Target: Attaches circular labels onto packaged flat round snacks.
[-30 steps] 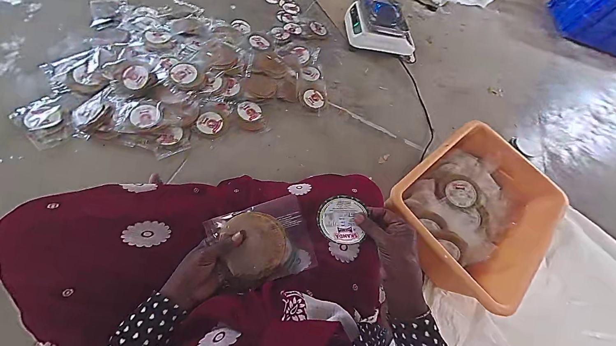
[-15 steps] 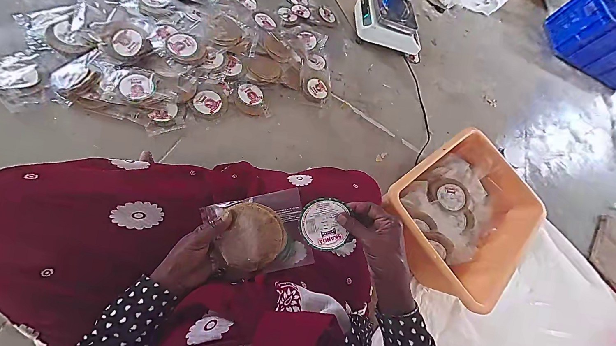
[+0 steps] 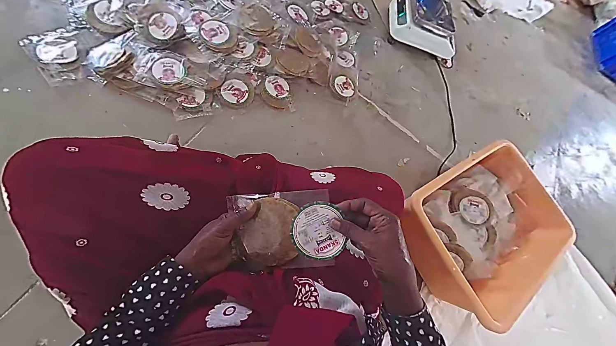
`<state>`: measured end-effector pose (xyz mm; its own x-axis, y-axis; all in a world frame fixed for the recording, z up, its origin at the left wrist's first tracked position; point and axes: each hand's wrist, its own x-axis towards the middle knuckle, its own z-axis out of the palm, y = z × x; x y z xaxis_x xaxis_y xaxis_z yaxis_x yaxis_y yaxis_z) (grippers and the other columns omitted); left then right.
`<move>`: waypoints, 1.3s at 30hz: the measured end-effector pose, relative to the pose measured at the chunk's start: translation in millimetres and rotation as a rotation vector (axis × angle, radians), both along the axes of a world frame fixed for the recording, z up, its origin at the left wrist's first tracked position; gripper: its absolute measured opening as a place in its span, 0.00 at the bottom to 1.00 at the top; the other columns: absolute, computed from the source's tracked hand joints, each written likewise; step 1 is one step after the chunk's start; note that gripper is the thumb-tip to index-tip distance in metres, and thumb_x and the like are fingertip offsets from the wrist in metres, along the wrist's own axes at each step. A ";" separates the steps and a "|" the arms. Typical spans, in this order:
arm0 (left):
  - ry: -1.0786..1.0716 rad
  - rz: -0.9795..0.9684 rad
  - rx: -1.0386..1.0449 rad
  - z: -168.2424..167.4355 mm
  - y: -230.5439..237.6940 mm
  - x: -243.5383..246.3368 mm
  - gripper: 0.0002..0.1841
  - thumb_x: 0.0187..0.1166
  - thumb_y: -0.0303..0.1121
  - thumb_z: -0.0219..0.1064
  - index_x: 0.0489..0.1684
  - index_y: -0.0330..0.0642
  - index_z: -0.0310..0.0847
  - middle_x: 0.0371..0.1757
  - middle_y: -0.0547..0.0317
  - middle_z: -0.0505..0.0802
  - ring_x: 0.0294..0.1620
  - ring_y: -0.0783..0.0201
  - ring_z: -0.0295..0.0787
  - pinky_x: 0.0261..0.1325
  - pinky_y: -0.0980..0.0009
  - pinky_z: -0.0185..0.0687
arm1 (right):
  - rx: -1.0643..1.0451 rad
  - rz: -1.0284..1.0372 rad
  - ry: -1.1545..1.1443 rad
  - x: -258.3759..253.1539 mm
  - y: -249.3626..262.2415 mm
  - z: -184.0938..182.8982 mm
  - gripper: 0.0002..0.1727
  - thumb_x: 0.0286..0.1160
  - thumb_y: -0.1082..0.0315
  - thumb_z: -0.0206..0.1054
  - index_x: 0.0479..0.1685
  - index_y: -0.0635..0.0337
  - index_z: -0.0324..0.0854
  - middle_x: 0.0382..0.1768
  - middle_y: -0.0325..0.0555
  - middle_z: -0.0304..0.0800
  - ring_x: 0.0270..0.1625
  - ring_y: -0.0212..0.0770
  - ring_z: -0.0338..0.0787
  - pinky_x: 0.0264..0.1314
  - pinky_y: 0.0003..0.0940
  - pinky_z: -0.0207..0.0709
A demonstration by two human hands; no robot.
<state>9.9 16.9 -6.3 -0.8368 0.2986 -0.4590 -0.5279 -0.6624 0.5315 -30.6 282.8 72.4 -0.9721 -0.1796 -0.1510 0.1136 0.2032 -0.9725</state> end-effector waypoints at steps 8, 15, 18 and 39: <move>0.019 -0.015 -0.023 3.9 -2.4 -1.2 0.18 0.91 0.35 0.51 0.70 0.31 0.72 0.60 0.44 0.90 0.62 0.55 0.90 0.67 0.55 0.87 | 0.014 0.039 0.000 0.4 -5.1 -0.1 0.10 0.66 0.77 0.78 0.45 0.61 0.88 0.31 0.40 0.94 0.25 0.23 0.84 0.25 0.16 0.75; 0.028 -0.022 -0.046 16.7 1.7 1.7 0.12 0.90 0.27 0.53 0.62 0.31 0.76 0.51 0.47 0.93 0.53 0.57 0.93 0.62 0.58 0.89 | 0.062 0.181 0.014 3.7 -28.1 -7.3 0.11 0.64 0.75 0.80 0.44 0.62 0.87 0.31 0.41 0.95 0.33 0.30 0.92 0.39 0.27 0.88; -0.003 0.025 -0.067 15.9 3.8 2.9 0.11 0.89 0.25 0.52 0.59 0.32 0.77 0.48 0.48 0.94 0.50 0.58 0.94 0.59 0.60 0.91 | 0.064 0.153 -0.011 -6.6 -32.9 -12.8 0.12 0.64 0.75 0.80 0.46 0.62 0.88 0.30 0.40 0.94 0.29 0.28 0.90 0.33 0.25 0.85; 0.216 -0.237 -0.074 -4.5 -4.5 2.2 0.28 0.78 0.65 0.61 0.64 0.56 0.83 0.56 0.56 0.95 0.54 0.56 0.95 0.56 0.55 0.93 | 0.285 0.156 0.288 4.0 -15.2 31.0 0.12 0.84 0.69 0.63 0.49 0.66 0.92 0.41 0.48 0.96 0.44 0.36 0.93 0.55 0.39 0.85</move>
